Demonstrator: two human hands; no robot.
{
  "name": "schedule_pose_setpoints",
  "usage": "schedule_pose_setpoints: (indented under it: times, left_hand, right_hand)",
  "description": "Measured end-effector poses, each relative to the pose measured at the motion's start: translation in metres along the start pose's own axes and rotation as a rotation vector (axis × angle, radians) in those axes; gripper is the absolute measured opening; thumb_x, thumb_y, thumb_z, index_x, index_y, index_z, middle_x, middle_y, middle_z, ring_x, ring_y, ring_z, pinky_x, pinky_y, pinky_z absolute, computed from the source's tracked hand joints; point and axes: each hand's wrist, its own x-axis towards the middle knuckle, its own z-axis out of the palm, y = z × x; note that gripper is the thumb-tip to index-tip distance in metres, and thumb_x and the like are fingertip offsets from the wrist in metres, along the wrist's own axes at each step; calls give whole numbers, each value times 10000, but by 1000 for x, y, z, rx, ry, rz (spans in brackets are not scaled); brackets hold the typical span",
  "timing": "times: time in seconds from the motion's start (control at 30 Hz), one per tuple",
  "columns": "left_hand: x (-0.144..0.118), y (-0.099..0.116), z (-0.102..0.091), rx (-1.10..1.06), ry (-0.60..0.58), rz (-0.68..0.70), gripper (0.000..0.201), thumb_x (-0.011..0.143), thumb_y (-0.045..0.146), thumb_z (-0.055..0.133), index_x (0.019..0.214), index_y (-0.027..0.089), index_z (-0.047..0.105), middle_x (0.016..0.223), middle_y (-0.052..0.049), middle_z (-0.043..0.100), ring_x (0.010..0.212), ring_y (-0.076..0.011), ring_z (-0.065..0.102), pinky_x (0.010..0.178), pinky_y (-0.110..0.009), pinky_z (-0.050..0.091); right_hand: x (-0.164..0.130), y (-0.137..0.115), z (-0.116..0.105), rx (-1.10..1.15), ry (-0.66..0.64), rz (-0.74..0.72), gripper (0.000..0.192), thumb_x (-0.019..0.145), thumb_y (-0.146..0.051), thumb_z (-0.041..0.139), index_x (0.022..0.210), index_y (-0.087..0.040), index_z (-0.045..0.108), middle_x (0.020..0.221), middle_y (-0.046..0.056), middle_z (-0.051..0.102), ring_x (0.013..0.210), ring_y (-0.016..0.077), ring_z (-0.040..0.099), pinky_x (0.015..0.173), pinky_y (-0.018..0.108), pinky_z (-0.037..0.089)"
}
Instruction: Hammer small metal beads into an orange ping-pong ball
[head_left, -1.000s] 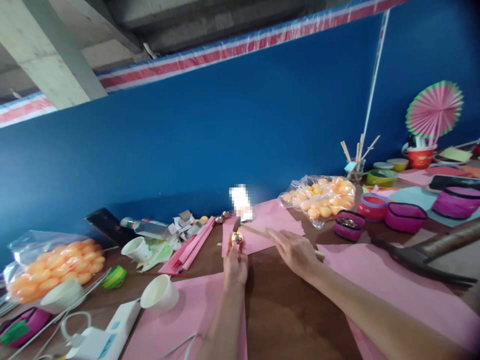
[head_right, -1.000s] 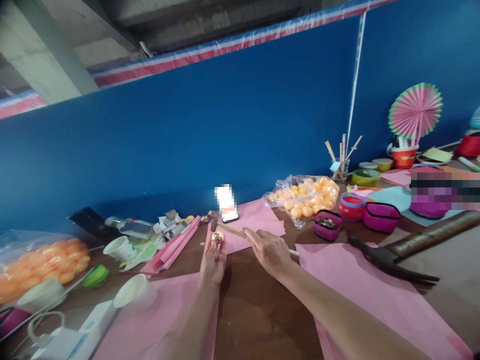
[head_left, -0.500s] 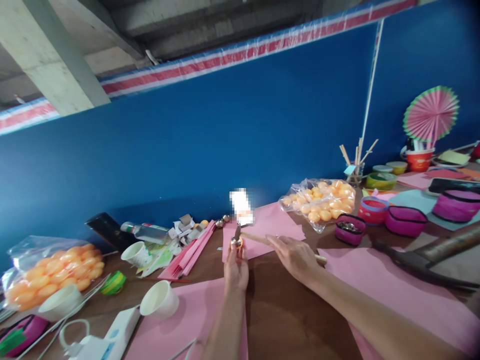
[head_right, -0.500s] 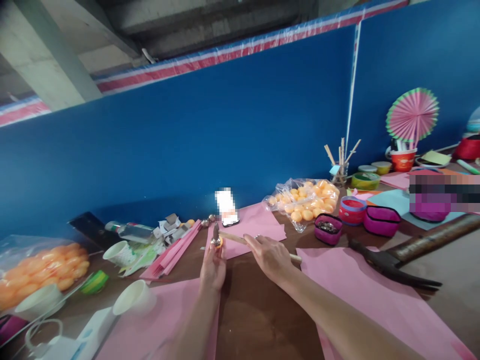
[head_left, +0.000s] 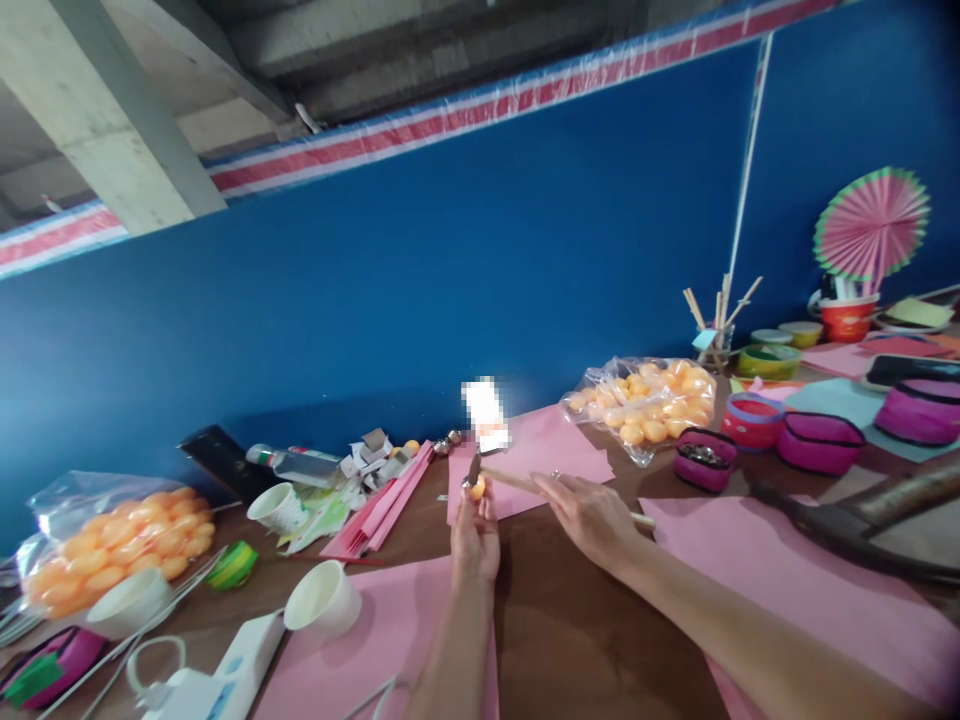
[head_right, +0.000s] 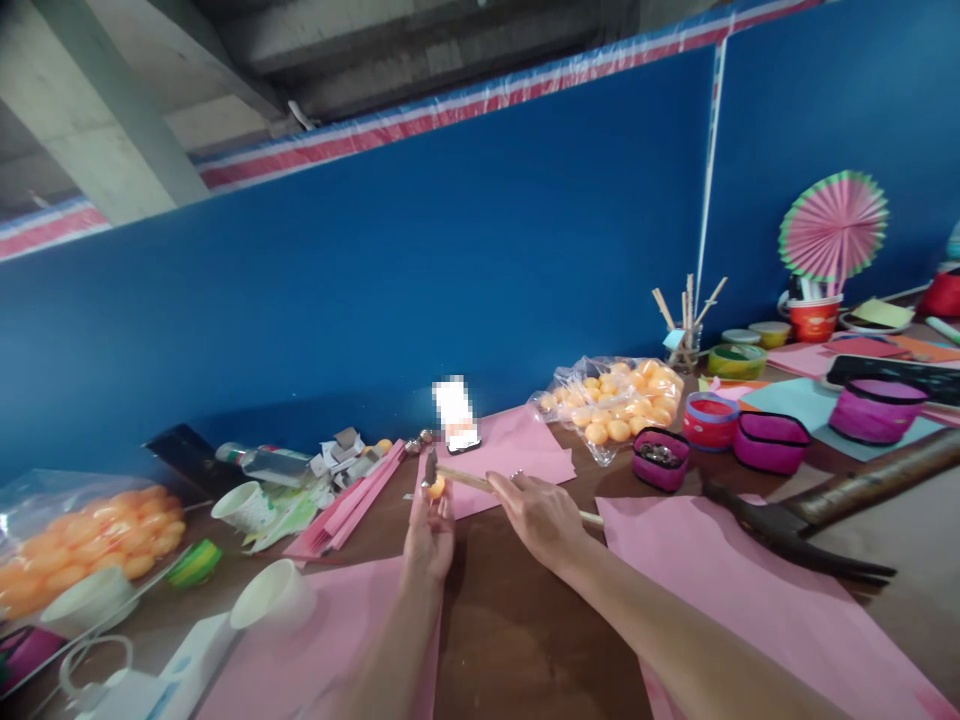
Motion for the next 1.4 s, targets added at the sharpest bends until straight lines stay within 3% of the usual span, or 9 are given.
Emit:
schedule_pose_setpoints:
  times: [0.33, 0.5, 0.7, 0.87, 1.03, 1.17, 1.27, 1.4]
  left_hand:
    - [0, 0, -1, -7, -24, -7, 135, 811, 171, 481, 805, 114, 603, 888, -85, 630, 905, -147, 607, 753, -178, 509]
    - [-1, -1, -2, -17, -24, -37, 120, 791, 191, 513, 797, 123, 612, 841, -67, 638, 856, -137, 619, 724, -182, 518]
    - [-6, -3, 2, 1, -87, -134, 109, 773, 179, 525, 800, 118, 611, 796, -74, 649, 803, -135, 628, 658, -183, 523]
    - [-13, -3, 6, 14, -69, -249, 104, 756, 156, 512, 775, 118, 607, 802, -89, 651, 750, -142, 630, 611, -203, 526]
    - [-14, -5, 7, 30, -36, -260, 95, 745, 161, 526, 763, 123, 611, 775, -79, 645, 699, -140, 623, 574, -200, 516]
    - [-12, -6, 6, 56, -16, -262, 106, 750, 166, 522, 783, 116, 610, 737, -64, 635, 627, -116, 608, 528, -184, 506]
    - [-12, -7, 5, 74, -7, -262, 107, 747, 170, 528, 799, 117, 607, 716, -55, 628, 604, -109, 602, 521, -184, 506]
    - [-13, -7, 6, 87, -20, -269, 95, 745, 166, 531, 788, 121, 603, 711, -53, 629, 609, -109, 602, 535, -191, 510]
  right_hand:
    - [1, 2, -1, -4, 24, 5, 315, 891, -292, 320, 1156, -293, 491, 752, 17, 615, 686, 117, 561, 557, 192, 329]
    - [9, 27, -1, -81, 109, 182, 327, 889, -296, 303, 1151, -278, 497, 880, 45, 600, 778, 151, 537, 642, 231, 347]
    - [15, 62, 4, -230, -63, 375, 325, 859, -292, 357, 1155, -320, 488, 988, 85, 549, 869, 226, 499, 662, 299, 342]
    - [17, 73, 16, -262, -147, 414, 339, 840, -180, 353, 1104, -289, 537, 938, 99, 548, 886, 229, 493, 686, 318, 339]
    - [18, 71, 19, -265, -137, 387, 300, 817, -157, 390, 1017, -253, 592, 933, 105, 563, 917, 240, 473, 712, 329, 334]
    - [18, 59, 18, -160, -38, 151, 302, 845, -193, 379, 1053, -288, 576, 1019, 62, 570, 936, 203, 448, 781, 319, 322]
    - [18, 50, 22, -45, -100, -34, 274, 854, -216, 379, 912, -258, 643, 904, 44, 615, 888, 181, 466, 778, 297, 330]
    - [18, 47, 27, -16, -117, -78, 257, 847, -209, 400, 891, -229, 652, 828, 44, 627, 855, 177, 491, 764, 285, 331]
